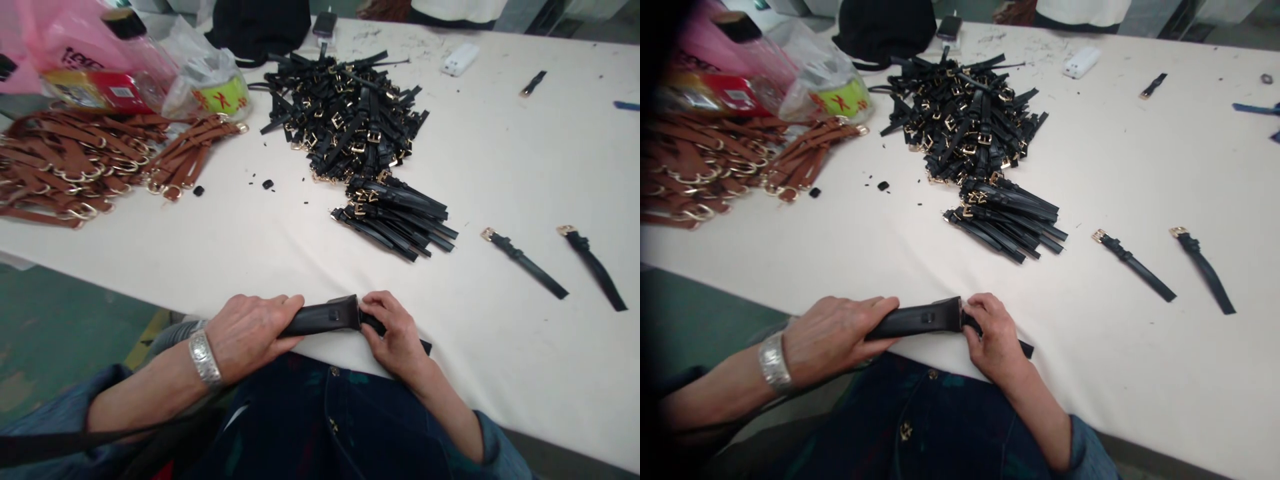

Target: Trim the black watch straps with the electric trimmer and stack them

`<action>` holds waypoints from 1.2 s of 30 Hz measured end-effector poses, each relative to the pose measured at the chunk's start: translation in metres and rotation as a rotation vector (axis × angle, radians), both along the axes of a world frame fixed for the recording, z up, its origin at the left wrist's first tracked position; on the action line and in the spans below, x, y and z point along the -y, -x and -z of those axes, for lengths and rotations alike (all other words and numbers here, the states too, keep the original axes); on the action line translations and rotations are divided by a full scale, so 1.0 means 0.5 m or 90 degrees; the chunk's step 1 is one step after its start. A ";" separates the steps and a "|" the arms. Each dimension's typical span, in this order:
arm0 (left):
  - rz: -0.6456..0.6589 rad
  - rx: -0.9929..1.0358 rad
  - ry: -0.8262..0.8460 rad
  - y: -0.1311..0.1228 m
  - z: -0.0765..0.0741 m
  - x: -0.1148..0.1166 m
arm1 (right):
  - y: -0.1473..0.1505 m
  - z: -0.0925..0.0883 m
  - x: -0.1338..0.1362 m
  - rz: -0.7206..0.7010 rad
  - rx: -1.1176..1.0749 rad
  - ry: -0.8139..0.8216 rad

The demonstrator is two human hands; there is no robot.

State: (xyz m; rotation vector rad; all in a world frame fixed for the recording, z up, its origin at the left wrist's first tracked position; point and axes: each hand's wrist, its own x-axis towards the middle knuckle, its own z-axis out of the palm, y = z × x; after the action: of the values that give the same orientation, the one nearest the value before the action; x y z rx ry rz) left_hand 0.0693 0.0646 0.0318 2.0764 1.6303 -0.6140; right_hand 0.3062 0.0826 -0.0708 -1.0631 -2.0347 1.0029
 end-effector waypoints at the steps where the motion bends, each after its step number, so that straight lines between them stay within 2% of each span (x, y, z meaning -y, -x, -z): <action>1: -0.011 0.007 -0.011 -0.003 0.005 0.001 | 0.000 0.000 -0.001 0.001 -0.001 0.001; 4: -0.059 0.006 -0.022 -0.010 0.019 0.011 | 0.001 -0.001 -0.001 0.009 0.007 0.006; 7: -0.085 -0.017 -0.022 -0.002 0.020 0.028 | 0.001 0.002 0.000 0.012 0.013 -0.004; 13: -0.052 -0.066 -0.023 0.031 0.004 0.052 | 0.001 0.010 -0.002 0.007 0.014 -0.011; 18: -0.018 -0.035 -0.056 0.003 0.008 0.044 | 0.003 0.008 -0.003 0.012 0.019 -0.020; 22: -0.053 -0.029 -0.068 -0.013 0.016 0.038 | 0.003 0.008 -0.001 0.018 0.022 -0.036; 26: -0.089 -0.054 -0.088 0.014 0.024 0.055 | 0.001 0.009 0.004 0.019 0.064 -0.039; 31: -0.109 -0.058 -0.101 0.056 0.030 0.091 | -0.011 0.003 0.023 0.068 0.167 -0.087; 36: -0.087 -0.049 -0.106 0.049 0.023 0.103 | -0.026 0.003 0.043 0.105 0.204 -0.102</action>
State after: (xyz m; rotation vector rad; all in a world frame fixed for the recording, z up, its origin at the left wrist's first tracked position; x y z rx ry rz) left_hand 0.0448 0.0130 0.0201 2.0560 1.9066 -0.5339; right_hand 0.3194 0.0611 -0.0721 -1.3462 -2.1908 0.6045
